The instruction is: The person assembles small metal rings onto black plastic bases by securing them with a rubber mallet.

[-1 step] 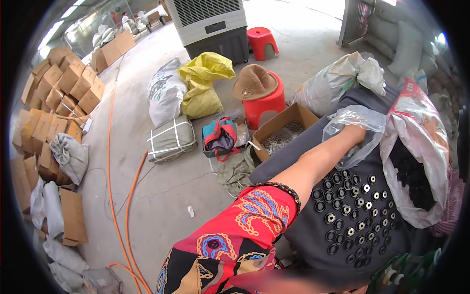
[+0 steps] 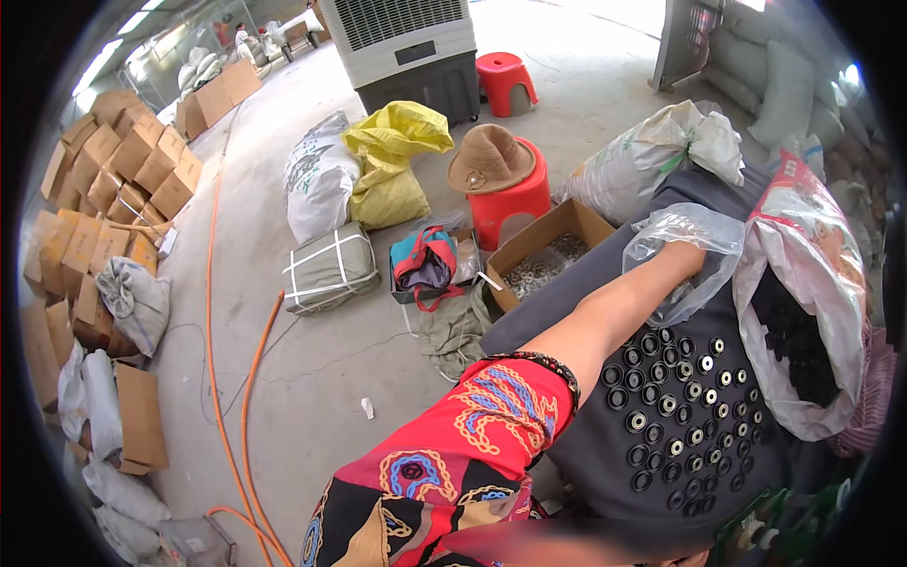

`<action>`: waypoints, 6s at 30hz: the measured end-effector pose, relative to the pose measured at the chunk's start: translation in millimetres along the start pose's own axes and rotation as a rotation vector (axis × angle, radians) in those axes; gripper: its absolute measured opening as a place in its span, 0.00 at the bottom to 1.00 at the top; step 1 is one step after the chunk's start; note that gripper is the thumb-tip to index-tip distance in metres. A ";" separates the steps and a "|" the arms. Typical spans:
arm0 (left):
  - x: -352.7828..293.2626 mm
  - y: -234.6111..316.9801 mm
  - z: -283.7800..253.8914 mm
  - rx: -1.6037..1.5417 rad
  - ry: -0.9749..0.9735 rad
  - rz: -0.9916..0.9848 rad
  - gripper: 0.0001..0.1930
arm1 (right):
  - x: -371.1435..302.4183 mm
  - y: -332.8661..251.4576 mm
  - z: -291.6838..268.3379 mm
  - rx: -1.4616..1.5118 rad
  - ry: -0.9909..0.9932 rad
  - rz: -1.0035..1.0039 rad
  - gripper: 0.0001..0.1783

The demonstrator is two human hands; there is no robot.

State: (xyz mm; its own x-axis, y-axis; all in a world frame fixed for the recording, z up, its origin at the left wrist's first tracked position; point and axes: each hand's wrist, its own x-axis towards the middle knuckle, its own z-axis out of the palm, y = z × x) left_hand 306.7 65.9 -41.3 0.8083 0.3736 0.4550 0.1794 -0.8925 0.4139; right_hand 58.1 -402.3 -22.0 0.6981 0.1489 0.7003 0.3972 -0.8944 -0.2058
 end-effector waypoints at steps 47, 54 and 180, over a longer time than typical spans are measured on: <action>-235.2 -18.8 -229.7 -2.402 0.199 -0.754 0.07 | -8.4 -14.5 -29.5 0.033 0.061 0.021 0.11; -324.5 37.7 -208.2 -2.348 -0.216 -0.973 0.08 | -7.2 -95.0 -40.0 0.633 -0.131 -0.316 0.15; -385.7 108.6 -173.5 -1.934 -0.719 -1.087 0.07 | 131.1 8.8 89.2 0.033 -0.643 -0.320 0.09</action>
State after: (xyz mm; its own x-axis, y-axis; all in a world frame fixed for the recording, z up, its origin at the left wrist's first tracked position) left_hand -82.9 -131.3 -35.1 0.8901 -0.1298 -0.4369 0.3265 0.8504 0.4125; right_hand 206.3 -353.0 7.0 0.7531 0.6296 0.1911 0.6517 -0.7537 -0.0852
